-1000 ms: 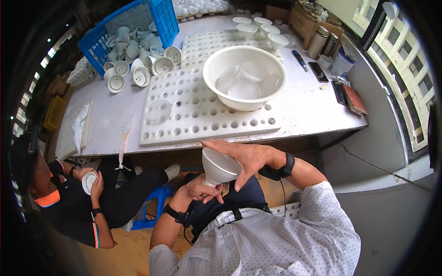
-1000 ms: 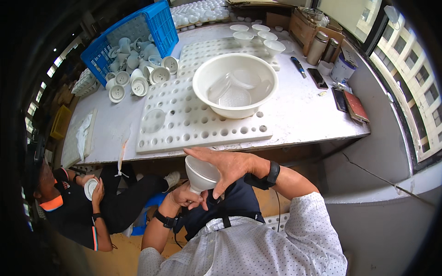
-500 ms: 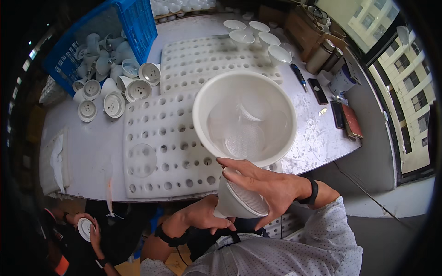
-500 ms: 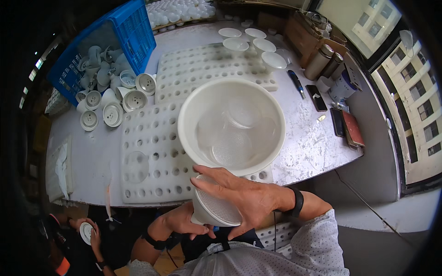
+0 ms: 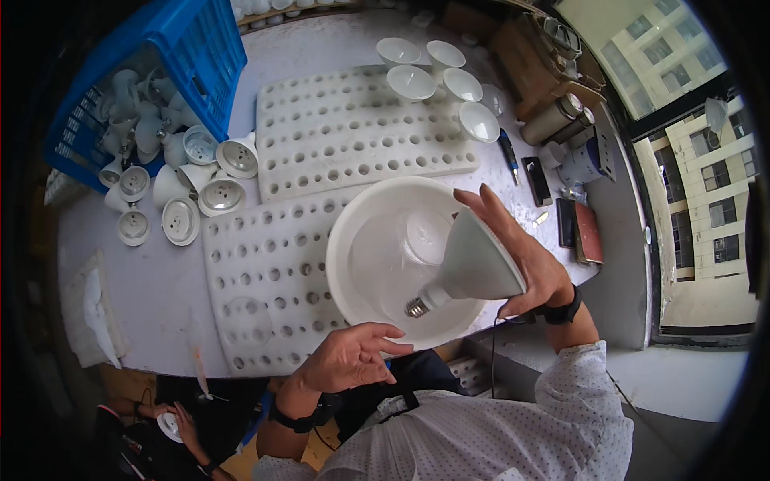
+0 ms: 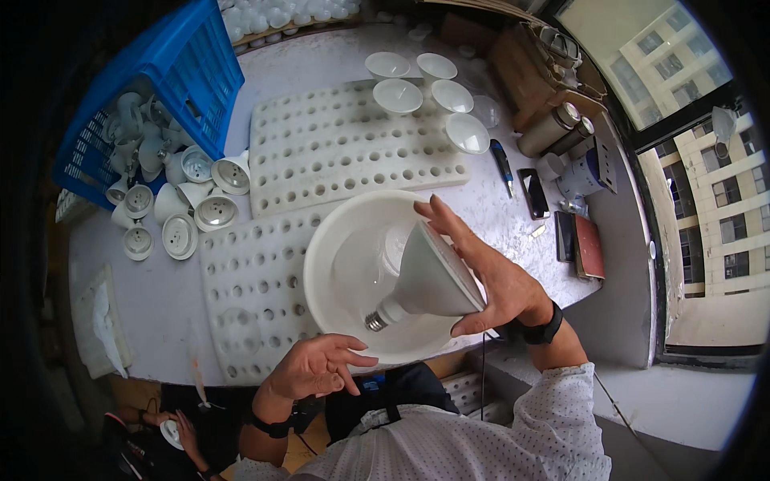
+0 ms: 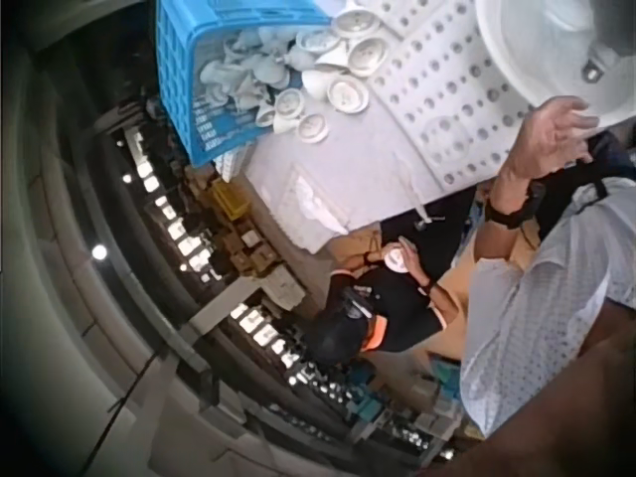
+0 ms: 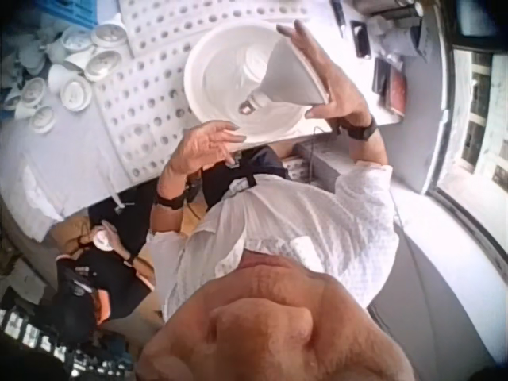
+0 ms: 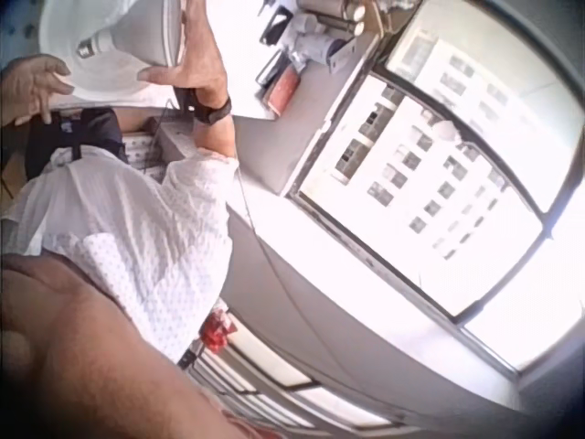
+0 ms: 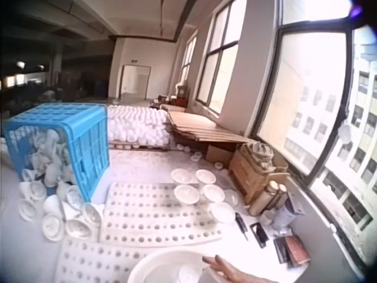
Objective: Assemble LED light bulb components by fitting the lens onto the housing.
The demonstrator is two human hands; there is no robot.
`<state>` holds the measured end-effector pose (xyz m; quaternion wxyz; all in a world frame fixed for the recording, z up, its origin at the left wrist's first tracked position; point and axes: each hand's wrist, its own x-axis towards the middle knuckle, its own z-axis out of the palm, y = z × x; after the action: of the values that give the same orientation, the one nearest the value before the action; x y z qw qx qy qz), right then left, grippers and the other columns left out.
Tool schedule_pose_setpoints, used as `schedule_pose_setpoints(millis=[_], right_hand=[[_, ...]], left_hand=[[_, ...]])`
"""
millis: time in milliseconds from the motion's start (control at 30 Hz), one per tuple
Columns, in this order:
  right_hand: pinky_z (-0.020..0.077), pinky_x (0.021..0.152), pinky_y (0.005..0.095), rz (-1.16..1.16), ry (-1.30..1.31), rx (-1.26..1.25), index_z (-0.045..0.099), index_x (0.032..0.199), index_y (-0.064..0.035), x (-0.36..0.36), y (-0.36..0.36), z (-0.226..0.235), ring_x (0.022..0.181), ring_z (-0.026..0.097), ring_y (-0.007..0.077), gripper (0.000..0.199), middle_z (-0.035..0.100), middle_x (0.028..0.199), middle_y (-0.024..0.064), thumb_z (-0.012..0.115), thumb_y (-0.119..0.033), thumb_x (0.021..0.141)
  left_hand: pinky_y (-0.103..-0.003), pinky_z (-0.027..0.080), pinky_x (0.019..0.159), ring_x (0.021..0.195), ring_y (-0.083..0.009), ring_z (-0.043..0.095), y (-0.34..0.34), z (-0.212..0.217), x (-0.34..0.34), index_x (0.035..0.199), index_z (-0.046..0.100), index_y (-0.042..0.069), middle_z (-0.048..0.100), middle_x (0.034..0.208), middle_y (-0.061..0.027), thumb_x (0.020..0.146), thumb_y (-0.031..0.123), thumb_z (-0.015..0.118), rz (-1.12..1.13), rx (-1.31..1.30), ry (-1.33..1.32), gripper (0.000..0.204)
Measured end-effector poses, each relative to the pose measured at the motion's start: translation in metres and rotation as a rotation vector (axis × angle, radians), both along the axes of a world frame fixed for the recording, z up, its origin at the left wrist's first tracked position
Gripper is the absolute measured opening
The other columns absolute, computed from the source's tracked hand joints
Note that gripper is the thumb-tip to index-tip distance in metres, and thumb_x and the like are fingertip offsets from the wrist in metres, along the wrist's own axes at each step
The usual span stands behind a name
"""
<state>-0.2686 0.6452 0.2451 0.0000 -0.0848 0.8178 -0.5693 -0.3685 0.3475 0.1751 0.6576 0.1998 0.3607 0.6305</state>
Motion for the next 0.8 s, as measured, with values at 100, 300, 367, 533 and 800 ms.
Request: schedule_pose_setpoints(millis=[100,300,367,533,800], right_hand=[[0.0208,0.108,0.0405,-0.21,0.051,0.084,0.005,0.145,-0.0024,-0.037,0.049,-0.004,0.135,0.025,0.0331,0.13,0.021,0.145,0.0245,0.08,-0.051,0.051],[0.0252,0.108,0.0431,-0.457,0.048,0.514,0.017,0.145,-0.0087,-0.126,0.111,-0.055,0.129,0.032,0.0353,0.118,0.031,0.141,0.0228,0.08,-0.038,0.05],[0.0279,0.107,0.0443,-0.503,0.101,0.828,0.021,0.144,-0.0093,-0.149,0.119,-0.079,0.126,0.035,0.0379,0.113,0.035,0.137,0.0239,0.078,-0.032,0.049],[0.0281,0.106,0.0464,-0.42,0.122,1.004,0.025,0.142,-0.0081,-0.184,0.127,-0.123,0.125,0.034,0.0412,0.11,0.035,0.135,0.0256,0.078,-0.03,0.049],[0.0279,0.106,0.0468,-0.387,0.041,1.146,0.027,0.141,-0.0073,-0.193,0.128,-0.147,0.126,0.032,0.0408,0.107,0.033,0.135,0.0258,0.081,-0.032,0.052]], left_hand=[[-0.025,0.048,0.06,0.082,-0.0243,0.066,-0.024,-0.009,-0.002,0.124,0.041,-0.009,0.056,0.116,-0.0278,0.08,0.012,0.067,0.119,0.048,-0.059,0.055],[-0.027,0.052,0.052,0.083,-0.0315,0.067,-0.061,-0.043,0.024,0.114,0.046,-0.011,0.055,0.114,-0.0312,0.081,0.006,0.066,0.499,0.052,-0.102,0.043],[-0.03,0.054,0.064,0.084,-0.0277,0.066,-0.07,-0.055,0.032,0.116,0.046,-0.009,0.056,0.115,-0.0289,0.08,0.003,0.064,0.53,0.022,-0.168,0.041],[-0.029,0.053,0.068,0.085,-0.0238,0.066,-0.08,-0.08,0.05,0.116,0.046,-0.007,0.056,0.115,-0.0269,0.079,0.003,0.066,0.579,-0.109,-0.243,0.043],[-0.02,0.047,0.055,0.083,-0.0234,0.067,-0.078,-0.111,0.062,0.111,0.05,-0.006,0.06,0.11,-0.0256,0.075,0.0,0.065,0.618,-0.22,-0.165,0.04]])
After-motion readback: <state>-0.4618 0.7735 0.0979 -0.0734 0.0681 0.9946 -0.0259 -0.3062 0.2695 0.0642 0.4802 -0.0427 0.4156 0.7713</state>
